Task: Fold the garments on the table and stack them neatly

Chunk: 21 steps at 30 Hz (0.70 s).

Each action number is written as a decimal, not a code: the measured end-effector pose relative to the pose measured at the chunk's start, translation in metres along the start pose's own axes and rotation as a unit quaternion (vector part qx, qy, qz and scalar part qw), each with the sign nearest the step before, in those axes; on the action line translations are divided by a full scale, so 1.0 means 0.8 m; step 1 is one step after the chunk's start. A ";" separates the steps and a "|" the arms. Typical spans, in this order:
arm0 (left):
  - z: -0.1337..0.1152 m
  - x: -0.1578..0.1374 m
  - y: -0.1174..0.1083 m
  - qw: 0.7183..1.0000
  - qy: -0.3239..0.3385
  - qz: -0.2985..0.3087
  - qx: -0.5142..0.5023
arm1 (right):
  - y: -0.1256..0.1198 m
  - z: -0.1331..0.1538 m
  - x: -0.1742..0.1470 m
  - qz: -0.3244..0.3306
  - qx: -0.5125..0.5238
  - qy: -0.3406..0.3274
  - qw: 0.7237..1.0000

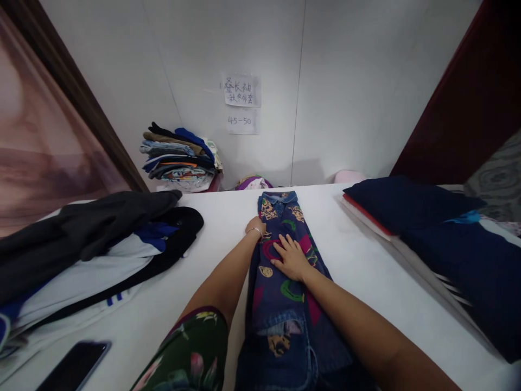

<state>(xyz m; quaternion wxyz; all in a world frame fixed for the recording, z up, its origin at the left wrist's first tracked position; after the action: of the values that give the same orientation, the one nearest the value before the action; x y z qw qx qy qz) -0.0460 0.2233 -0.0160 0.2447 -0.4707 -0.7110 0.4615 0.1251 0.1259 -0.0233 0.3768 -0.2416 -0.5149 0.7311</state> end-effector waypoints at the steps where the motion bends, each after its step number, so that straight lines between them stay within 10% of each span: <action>1: 0.002 -0.003 0.000 1.000 -0.005 -0.008 0.006 | 0.001 0.000 0.000 -0.001 0.001 -0.001 1.000; 13: -0.015 -0.013 -0.006 0.993 0.081 -0.071 0.058 | 0.005 -0.002 0.003 -0.010 0.012 -0.007 1.000; 21: -0.027 -0.022 0.031 0.975 0.204 0.027 0.079 | 0.004 -0.001 0.004 -0.006 0.007 -0.004 1.000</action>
<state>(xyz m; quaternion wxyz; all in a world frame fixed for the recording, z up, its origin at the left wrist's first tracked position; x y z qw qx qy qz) -0.0108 0.2201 -0.0266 0.4085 -0.5531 -0.5946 0.4167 0.1234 0.1282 -0.0263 0.3809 -0.2335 -0.5127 0.7332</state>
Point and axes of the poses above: each hand's wrist, its own x-axis towards the middle knuckle, its own y-axis out of the palm, z = x × y, the point moved 5 cm from there along x, towards the middle knuckle, and after that the axes turned 4 degrees about -z, right-handed, at the moved point
